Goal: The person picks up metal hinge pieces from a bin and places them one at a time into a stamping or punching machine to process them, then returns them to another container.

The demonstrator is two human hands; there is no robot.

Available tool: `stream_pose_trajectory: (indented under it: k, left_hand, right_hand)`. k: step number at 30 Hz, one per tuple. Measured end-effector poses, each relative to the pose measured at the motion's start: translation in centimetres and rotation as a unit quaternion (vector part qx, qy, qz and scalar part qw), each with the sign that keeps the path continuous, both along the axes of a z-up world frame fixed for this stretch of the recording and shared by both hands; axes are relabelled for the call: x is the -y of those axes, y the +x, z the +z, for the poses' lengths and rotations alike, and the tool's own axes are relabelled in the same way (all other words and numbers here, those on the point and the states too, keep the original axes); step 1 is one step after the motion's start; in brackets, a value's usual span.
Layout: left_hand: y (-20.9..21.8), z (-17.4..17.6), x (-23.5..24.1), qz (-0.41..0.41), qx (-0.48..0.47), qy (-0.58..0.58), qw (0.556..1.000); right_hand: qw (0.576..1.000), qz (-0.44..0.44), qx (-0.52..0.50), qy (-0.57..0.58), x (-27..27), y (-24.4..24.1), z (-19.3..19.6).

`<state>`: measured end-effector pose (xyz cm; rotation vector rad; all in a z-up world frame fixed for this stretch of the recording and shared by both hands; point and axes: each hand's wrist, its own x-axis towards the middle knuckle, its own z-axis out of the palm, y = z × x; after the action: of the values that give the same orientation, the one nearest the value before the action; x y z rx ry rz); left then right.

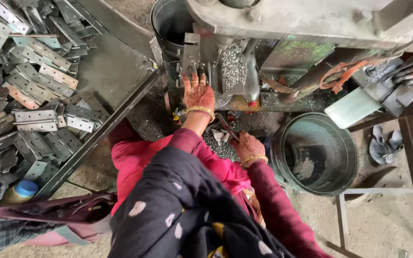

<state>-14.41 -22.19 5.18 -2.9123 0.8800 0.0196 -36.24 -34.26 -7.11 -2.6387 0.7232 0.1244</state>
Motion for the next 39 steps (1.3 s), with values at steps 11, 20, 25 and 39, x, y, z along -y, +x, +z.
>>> stream_pose_trajectory:
  k: [11,20,25,39]
  left_hand:
    - [2.8,-0.9,0.5,-0.009,0.008,-0.091,0.996]
    - [2.5,0.6,-0.6,-0.016,0.0,-0.114,0.993]
    - [4.0,2.4,1.8,0.008,-0.009,-0.03,0.999]
    - [4.9,0.1,3.3,0.002,-0.019,-0.022,1.0]
  right_hand:
    - [0.999,0.005,0.014,-0.034,-0.4,-0.9,1.4]
    - [0.992,0.016,0.038,0.122,-0.6,-0.7,-4.5]
    - [0.999,-0.021,-0.019,0.029,-0.5,-0.1,0.4]
    - [0.998,-0.015,0.014,0.066,0.4,-0.3,-4.7]
